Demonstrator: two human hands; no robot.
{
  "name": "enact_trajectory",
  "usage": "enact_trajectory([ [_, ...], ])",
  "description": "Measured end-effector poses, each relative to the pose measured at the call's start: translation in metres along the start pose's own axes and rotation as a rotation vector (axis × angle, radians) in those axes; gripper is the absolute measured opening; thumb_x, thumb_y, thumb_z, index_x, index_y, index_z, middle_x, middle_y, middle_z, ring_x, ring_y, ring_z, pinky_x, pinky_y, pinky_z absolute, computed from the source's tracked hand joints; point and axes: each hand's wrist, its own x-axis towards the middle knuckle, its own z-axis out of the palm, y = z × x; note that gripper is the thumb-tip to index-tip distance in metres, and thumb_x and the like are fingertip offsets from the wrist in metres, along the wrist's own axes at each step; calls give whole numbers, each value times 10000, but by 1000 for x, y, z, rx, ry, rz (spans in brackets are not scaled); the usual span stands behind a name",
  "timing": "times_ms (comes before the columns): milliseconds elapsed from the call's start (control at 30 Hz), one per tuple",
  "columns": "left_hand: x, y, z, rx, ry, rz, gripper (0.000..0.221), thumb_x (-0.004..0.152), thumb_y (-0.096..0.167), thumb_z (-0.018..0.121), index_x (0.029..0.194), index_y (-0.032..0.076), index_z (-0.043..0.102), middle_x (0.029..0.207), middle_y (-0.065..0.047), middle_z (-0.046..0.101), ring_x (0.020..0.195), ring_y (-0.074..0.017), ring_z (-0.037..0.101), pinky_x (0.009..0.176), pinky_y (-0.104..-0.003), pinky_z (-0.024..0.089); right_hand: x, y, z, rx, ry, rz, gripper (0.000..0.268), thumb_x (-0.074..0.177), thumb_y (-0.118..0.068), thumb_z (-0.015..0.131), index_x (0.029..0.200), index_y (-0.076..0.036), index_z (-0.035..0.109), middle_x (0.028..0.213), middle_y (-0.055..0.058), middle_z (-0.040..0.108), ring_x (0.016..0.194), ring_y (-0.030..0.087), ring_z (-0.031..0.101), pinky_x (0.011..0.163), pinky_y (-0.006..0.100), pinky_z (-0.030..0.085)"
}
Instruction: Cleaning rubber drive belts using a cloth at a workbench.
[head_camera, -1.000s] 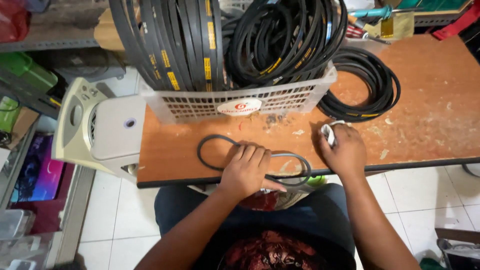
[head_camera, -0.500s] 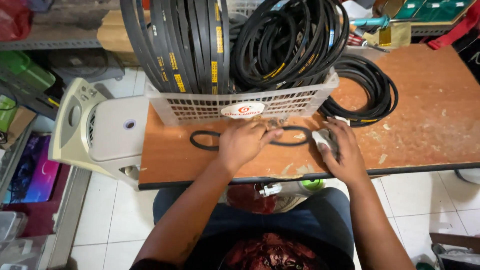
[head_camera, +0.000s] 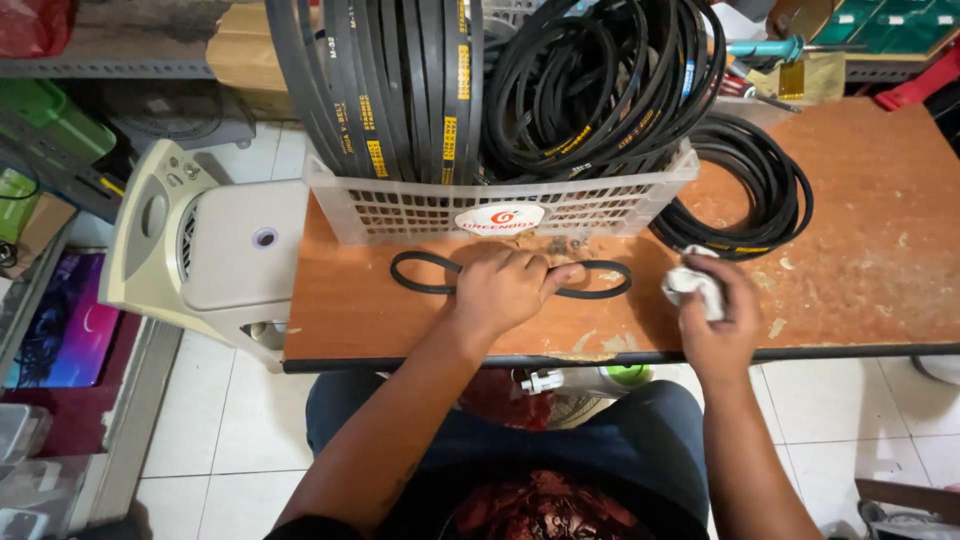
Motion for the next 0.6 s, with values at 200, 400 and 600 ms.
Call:
enact_trajectory([
  [200,-7,-2,5,35,-5,58,450,1004,415,548,634,162,591,596,-20,527,525,-219,601,492,-313,510,48,-90,25,60,-108,-236,367,1002,-249,620,1170,76,649,1174,221,661,1178,454,652,1056,529,463],
  [400,-4,-6,3,99,40,7,385,943,300,612,575,206,546,568,-4,493,488,-205,581,446,-298,480,26,-31,87,-163,-374,-407,426,870,-443,759,978,-34,708,875,200,706,847,419,715,736,510,577],
  [600,0,-4,-9,-34,92,60,373,918,234,622,555,156,591,564,-22,505,519,-204,595,479,-292,492,30,-40,95,113,-255,-372,501,806,-430,891,631,-90,567,561,88,541,525,352,586,514,395,489],
])
